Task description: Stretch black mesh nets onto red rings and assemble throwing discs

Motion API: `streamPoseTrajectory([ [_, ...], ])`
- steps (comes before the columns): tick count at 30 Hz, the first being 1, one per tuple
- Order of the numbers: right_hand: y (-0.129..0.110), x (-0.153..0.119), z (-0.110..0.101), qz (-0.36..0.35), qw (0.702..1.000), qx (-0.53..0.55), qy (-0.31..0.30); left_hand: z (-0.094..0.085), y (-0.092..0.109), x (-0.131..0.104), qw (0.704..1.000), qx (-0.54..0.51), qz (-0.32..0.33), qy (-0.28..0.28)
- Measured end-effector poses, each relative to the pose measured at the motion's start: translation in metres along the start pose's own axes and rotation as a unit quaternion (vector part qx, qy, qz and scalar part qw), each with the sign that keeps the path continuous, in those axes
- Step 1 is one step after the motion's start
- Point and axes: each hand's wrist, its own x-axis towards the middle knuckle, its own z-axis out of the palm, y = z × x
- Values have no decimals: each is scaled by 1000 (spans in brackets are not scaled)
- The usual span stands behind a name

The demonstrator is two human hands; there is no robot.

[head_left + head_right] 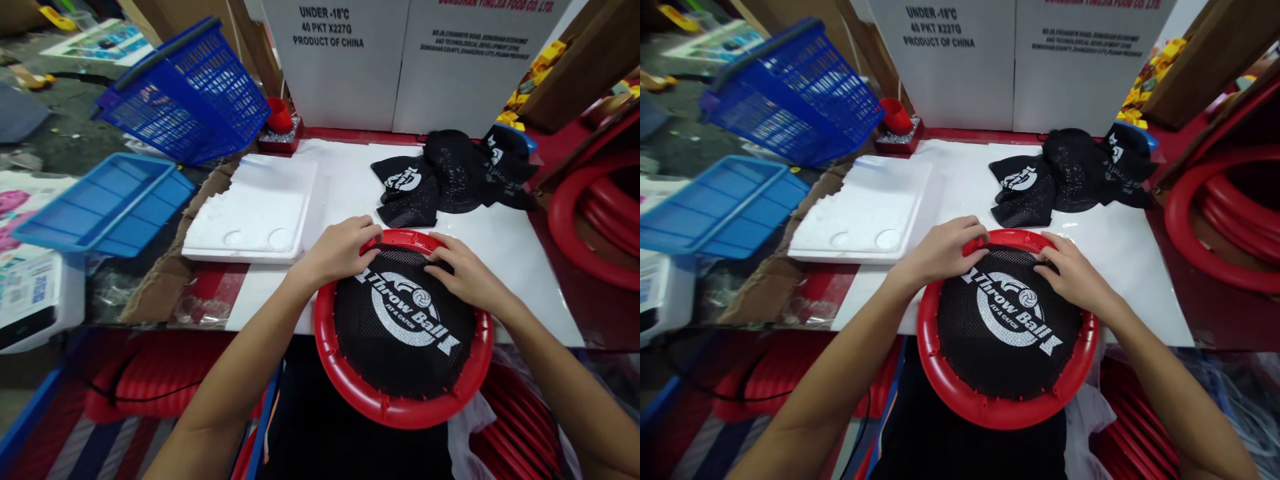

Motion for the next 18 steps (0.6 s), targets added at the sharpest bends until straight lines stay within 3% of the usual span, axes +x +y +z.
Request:
streamPoseTrajectory([
  [3,4,8,-1,-4,998,58,20,7,0,11,995,-29,79,-47],
  [5,5,12,-3,-8,996,85,22,10,-2,15,991,-64,79,-83],
  [11,12,13,-7,13,985,173,9,2,-9,11,972,-220,4,-77],
  [18,18,26,-10,32,983,183,2,10,-9,12,954,-282,-99,-25],
])
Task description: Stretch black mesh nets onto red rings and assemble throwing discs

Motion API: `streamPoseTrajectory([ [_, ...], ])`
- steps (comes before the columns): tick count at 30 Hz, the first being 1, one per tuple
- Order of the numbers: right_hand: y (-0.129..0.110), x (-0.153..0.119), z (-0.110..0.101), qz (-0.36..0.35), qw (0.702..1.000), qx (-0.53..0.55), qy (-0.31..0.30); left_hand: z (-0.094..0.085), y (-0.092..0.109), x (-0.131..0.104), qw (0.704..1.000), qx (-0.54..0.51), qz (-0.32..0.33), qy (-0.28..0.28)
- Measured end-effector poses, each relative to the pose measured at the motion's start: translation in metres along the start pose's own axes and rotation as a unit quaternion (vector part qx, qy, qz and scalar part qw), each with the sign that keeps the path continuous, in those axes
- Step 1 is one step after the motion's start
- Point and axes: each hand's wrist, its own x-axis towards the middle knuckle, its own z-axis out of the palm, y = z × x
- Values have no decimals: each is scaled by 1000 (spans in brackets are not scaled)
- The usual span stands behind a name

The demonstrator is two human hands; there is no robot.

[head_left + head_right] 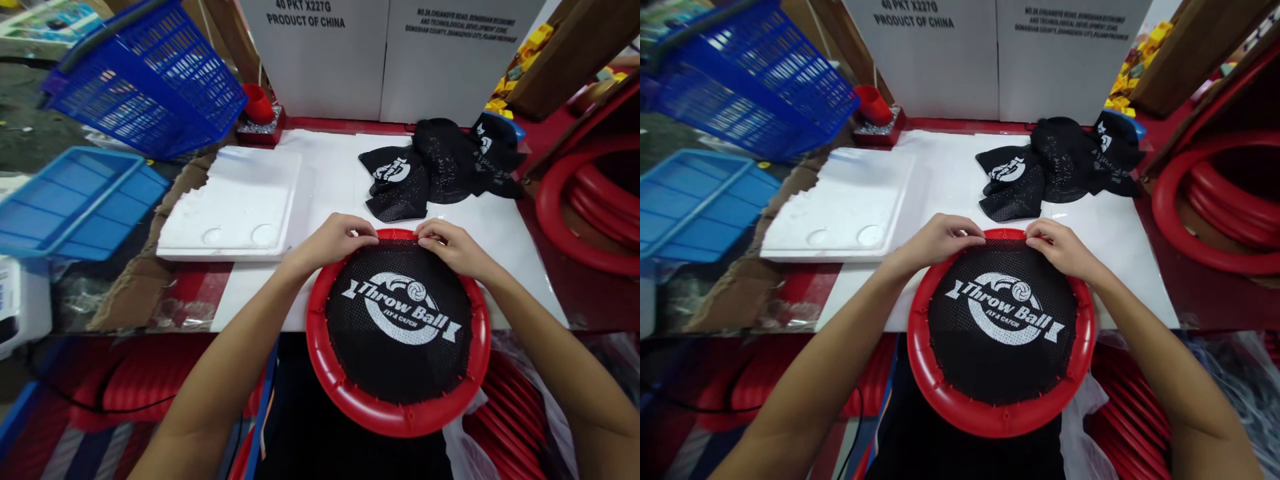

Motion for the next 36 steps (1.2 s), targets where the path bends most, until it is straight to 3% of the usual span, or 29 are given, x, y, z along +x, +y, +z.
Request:
streamPoseTrajectory([
  [9,3,27,-11,46,994,-17,-93,9,-4,-2,998,15,25,51],
  [14,0,21,-11,7,995,-74,-68,13,-7,1,996,48,40,65],
  [18,-13,18,-6,-14,994,-81,-71,10,1,1,998,44,34,25],
  [22,-22,22,9,-56,988,-137,-44,14,8,3,988,125,96,4],
  [25,-22,23,17,-52,992,-117,-14,19,9,7,982,156,108,13],
  [30,-12,22,21,-61,996,-62,13,27,8,11,995,52,72,39],
  [36,-8,31,28,-46,990,-131,20,36,6,14,995,-9,44,90],
])
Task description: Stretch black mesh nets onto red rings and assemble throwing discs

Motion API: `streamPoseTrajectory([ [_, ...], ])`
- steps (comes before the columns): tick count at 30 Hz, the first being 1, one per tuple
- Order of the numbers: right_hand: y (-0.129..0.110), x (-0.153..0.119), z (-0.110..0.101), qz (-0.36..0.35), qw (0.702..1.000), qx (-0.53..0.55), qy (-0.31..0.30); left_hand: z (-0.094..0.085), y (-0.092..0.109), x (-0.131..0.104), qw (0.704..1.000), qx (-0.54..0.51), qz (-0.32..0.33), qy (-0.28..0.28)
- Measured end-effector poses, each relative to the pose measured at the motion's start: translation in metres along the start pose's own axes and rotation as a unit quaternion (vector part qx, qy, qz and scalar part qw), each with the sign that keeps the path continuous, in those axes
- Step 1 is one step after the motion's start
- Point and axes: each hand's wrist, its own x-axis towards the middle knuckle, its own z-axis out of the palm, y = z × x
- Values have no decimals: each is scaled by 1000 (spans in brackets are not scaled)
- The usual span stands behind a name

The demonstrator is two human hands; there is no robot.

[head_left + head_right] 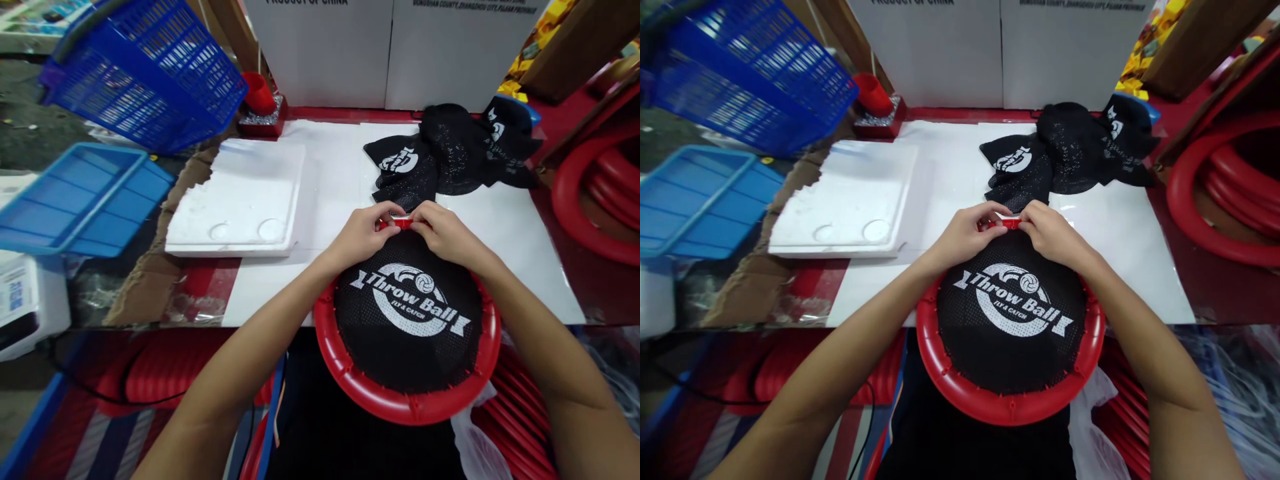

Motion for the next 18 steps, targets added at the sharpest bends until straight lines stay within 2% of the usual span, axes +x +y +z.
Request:
streamPoseTrajectory([
  [5,5,10,-5,19,998,-37,-40,2,-6,3,1000,2,0,11],
  [9,8,15,-9,40,996,-10,-76,3,-7,3,999,36,13,19],
  [12,0,10,-6,36,998,-24,-56,4,-8,2,995,92,30,13],
  [15,-9,3,-1,27,994,-104,-29,5,-8,2,989,141,34,-8],
  [18,-8,5,0,29,991,-127,-42,3,-8,3,988,148,22,-26],
])
